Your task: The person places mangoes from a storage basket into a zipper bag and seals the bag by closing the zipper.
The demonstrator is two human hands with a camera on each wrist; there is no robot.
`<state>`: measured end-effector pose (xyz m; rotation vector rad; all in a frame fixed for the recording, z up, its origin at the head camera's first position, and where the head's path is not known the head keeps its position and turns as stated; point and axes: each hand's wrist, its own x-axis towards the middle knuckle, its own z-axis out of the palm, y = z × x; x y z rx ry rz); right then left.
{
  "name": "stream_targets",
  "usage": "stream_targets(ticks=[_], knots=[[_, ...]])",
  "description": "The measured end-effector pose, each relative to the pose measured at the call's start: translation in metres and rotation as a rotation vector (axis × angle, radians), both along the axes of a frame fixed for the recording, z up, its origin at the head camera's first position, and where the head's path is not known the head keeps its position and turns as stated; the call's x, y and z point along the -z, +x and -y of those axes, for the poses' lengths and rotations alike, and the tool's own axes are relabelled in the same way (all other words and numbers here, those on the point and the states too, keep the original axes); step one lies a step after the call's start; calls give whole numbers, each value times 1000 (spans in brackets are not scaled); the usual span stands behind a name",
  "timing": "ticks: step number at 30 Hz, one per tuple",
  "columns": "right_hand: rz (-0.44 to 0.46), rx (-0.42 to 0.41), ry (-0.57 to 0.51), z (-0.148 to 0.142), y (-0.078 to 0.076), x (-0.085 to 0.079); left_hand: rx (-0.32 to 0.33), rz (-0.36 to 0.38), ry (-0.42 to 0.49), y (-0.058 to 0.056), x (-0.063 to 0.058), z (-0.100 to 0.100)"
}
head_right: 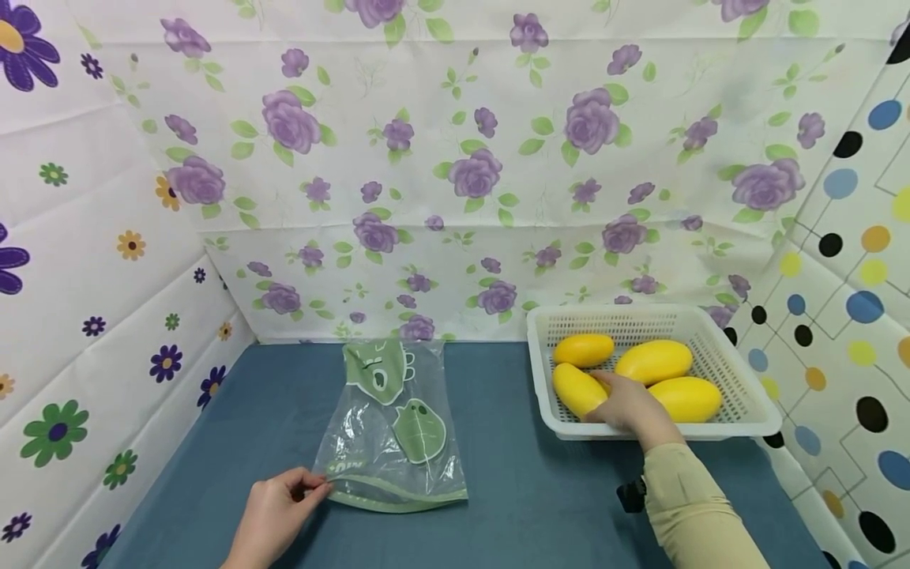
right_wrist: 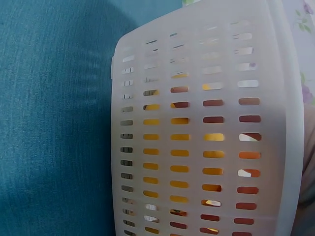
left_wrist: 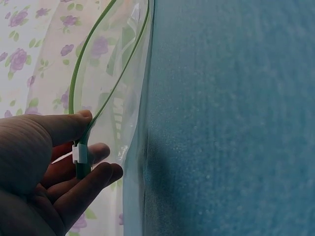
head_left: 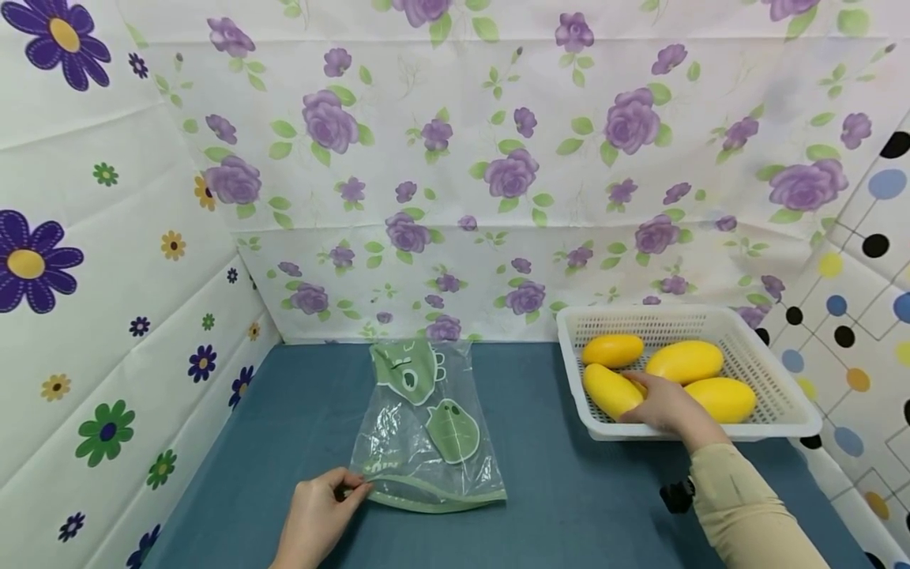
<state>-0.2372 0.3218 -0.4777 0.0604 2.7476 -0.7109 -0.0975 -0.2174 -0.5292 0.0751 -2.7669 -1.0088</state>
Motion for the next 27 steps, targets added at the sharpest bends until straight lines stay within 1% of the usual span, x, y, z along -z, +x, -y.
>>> stream_targets(ticks=[15,21,27], knots=[[14,-8,-17,0,-3,1,9,21,9,-1,2,0],[7,-13,-27,0,-3,2,10,13,11,-1,2,1],[0,-26,-26,-1,-4,6,11,28,26,-1,2,2]])
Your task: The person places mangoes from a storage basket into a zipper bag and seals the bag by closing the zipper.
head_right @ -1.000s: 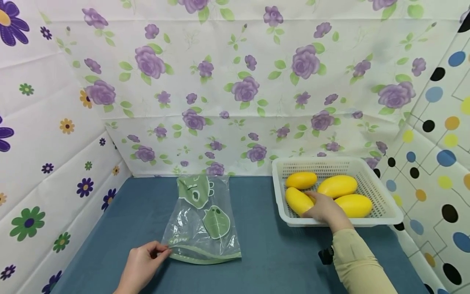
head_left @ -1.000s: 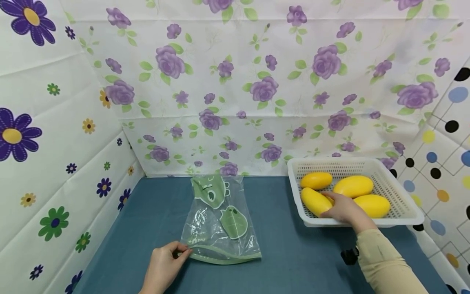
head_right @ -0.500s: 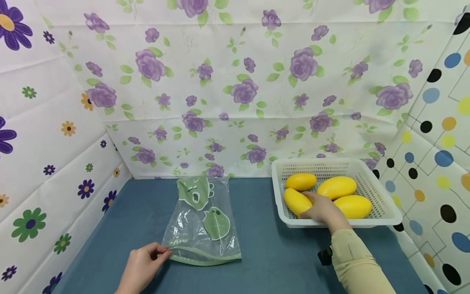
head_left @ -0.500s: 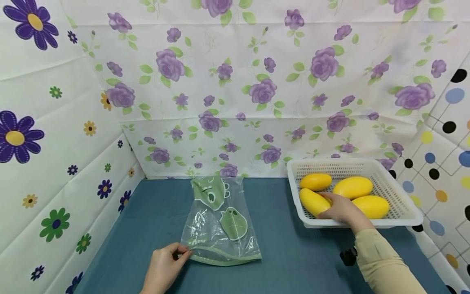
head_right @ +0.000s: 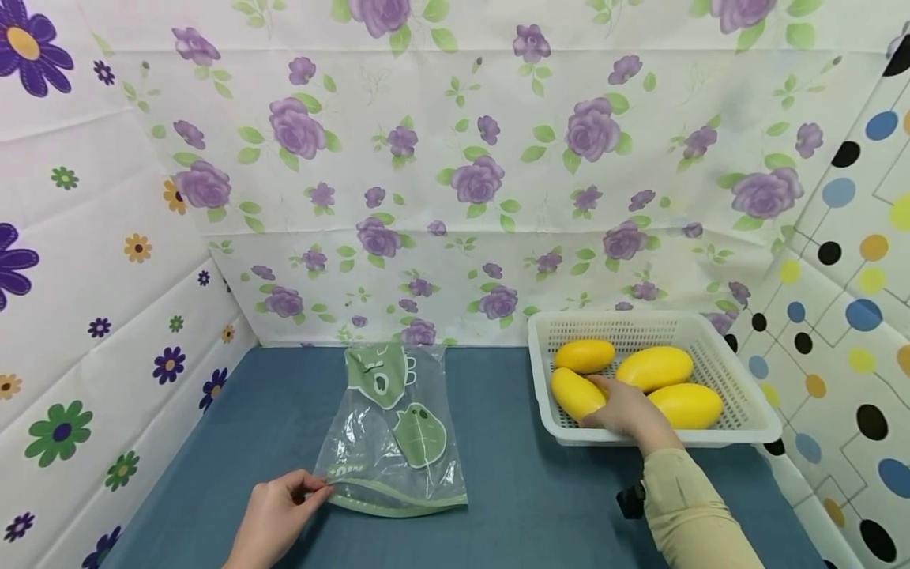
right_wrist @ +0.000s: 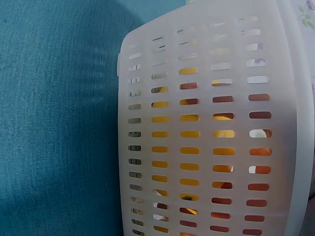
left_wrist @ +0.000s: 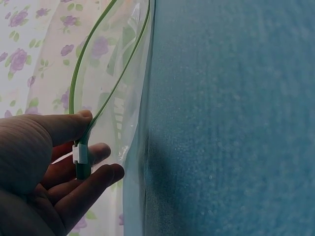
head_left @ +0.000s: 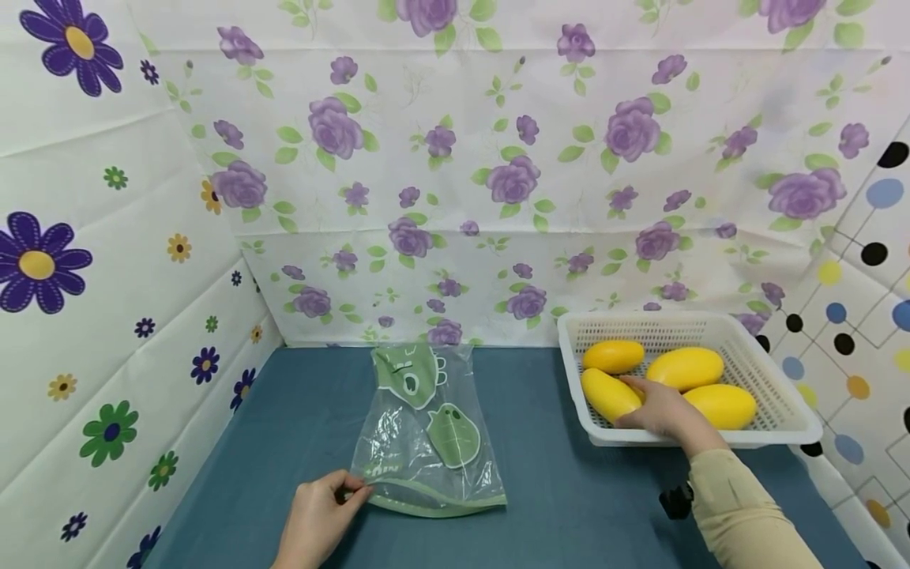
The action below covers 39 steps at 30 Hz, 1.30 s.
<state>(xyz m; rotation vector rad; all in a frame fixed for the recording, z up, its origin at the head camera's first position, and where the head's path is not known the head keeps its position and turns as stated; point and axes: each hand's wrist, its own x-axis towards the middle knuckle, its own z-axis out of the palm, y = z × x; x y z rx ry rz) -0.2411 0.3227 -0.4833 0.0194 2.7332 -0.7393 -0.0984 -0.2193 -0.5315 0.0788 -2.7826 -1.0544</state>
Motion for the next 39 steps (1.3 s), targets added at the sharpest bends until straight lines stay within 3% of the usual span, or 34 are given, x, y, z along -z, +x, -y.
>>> stream_targets(ticks=[14,39], knots=[[-2,-6,-23,-1,4,3,0,33,7,0,0,-1],[-21,-33,1,-1,2,2,-9,22,-13,-1,-5,-4]])
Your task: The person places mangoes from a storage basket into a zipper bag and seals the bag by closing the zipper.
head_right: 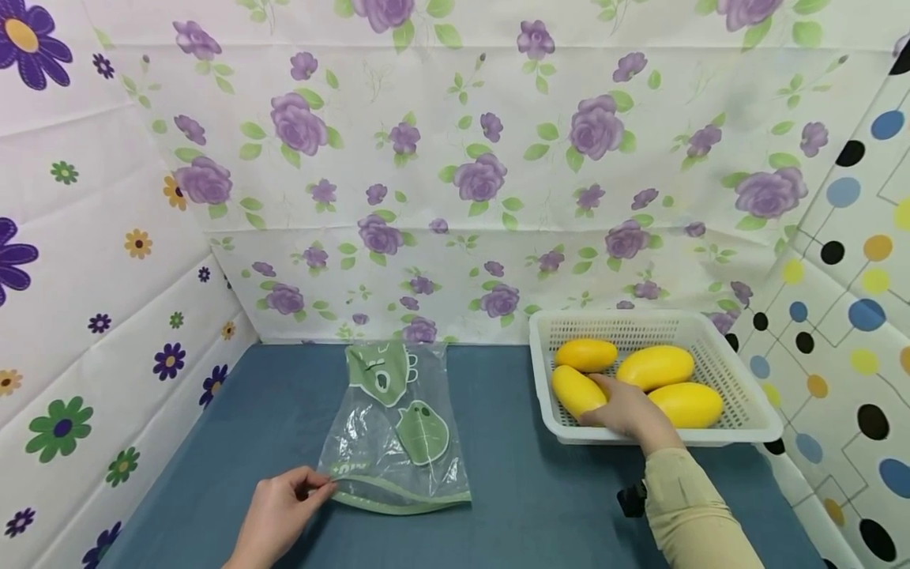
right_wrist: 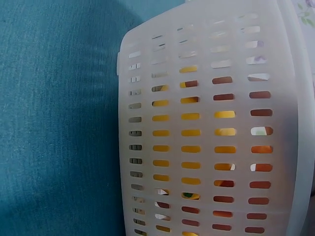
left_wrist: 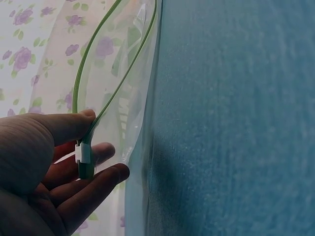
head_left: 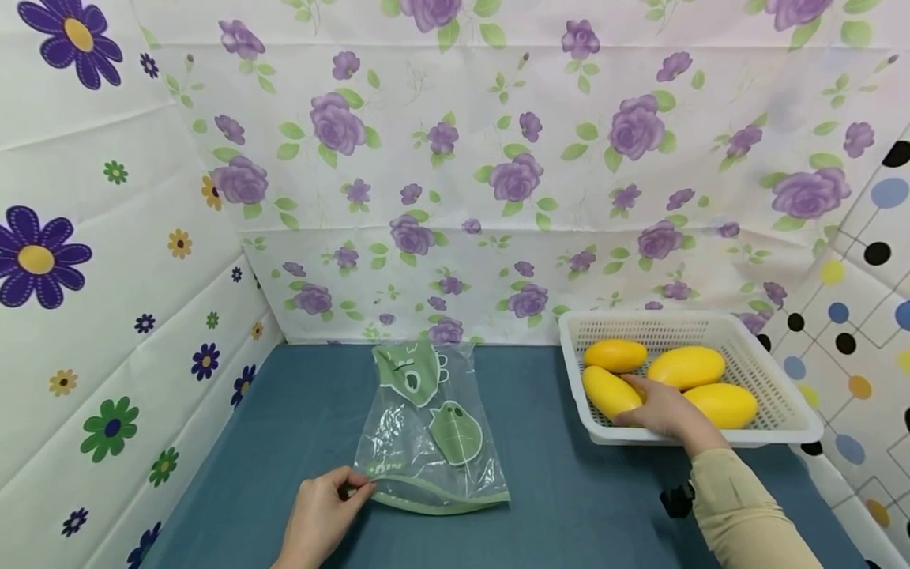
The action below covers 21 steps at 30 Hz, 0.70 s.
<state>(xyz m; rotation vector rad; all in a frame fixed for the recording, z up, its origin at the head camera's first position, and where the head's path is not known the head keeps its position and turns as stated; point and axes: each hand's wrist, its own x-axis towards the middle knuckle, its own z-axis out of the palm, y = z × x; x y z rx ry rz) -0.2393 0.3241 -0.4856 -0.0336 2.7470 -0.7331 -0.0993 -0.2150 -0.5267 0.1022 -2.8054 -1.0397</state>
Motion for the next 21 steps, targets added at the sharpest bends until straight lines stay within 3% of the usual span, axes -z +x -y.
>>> stream_targets(ticks=[13,21], knots=[[-74,-41,37,-3,2,-2,11,-16,-9,0,0,2],[-192,-53,-16,-5,8,-2,18,-12,6,0,2,2]])
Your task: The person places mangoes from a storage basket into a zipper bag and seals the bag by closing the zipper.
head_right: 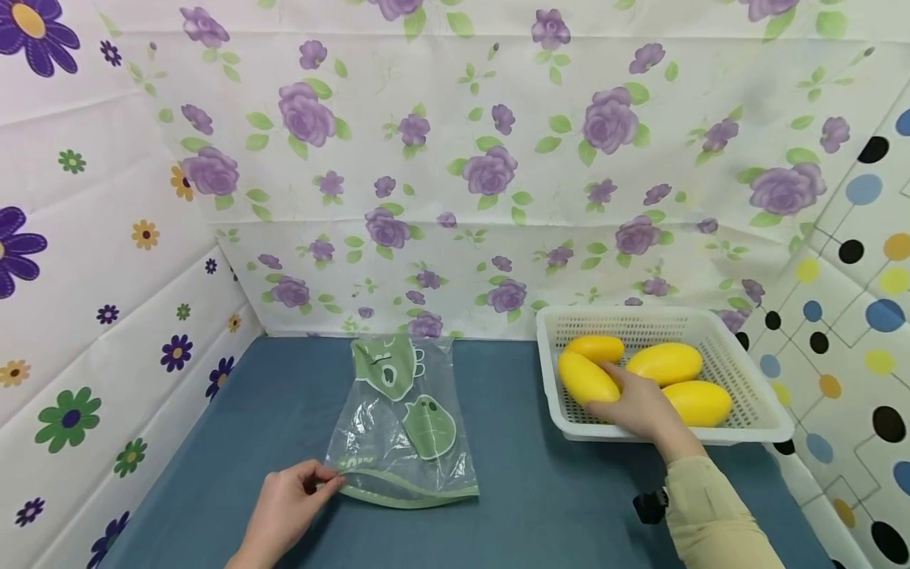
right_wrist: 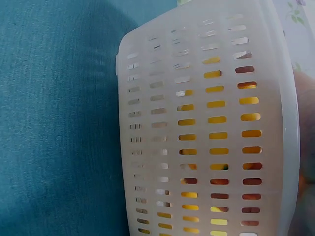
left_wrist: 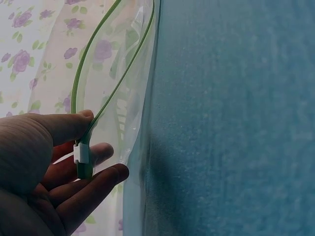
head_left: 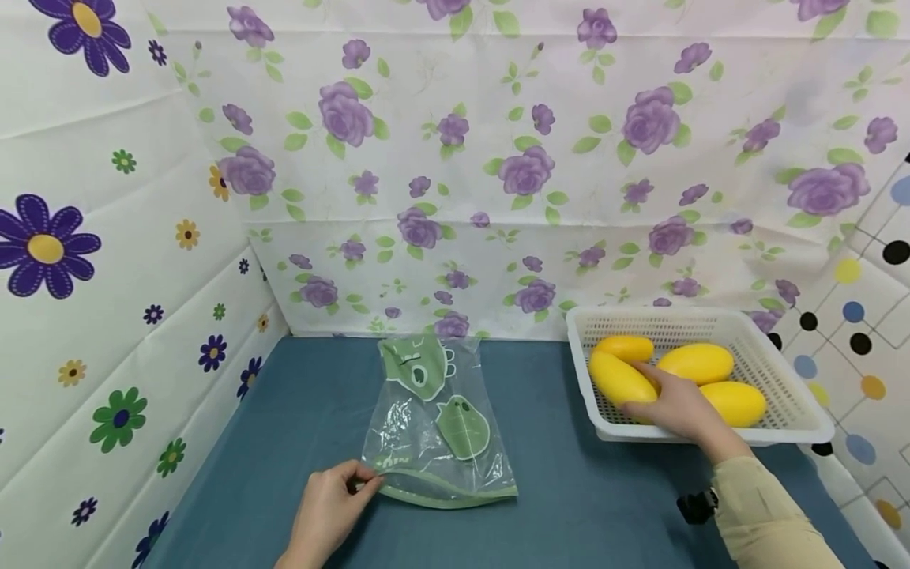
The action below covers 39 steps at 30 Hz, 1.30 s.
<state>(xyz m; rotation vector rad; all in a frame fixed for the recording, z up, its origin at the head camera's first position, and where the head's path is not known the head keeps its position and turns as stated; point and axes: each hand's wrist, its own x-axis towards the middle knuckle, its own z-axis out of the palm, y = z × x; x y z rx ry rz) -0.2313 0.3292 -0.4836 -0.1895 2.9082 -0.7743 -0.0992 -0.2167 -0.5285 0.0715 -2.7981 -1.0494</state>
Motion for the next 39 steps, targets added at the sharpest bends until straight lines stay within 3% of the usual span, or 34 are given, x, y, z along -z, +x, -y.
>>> stream_targets(ticks=[18,29,39], knots=[[-262,65,-74,4,17,-1,24,13,16,2,1,-2],[-323,87,-134,10,26,1,10,18,24,3,0,-4],[-279,129,-186,18,44,-12,8,9,21,2,-3,-3]])
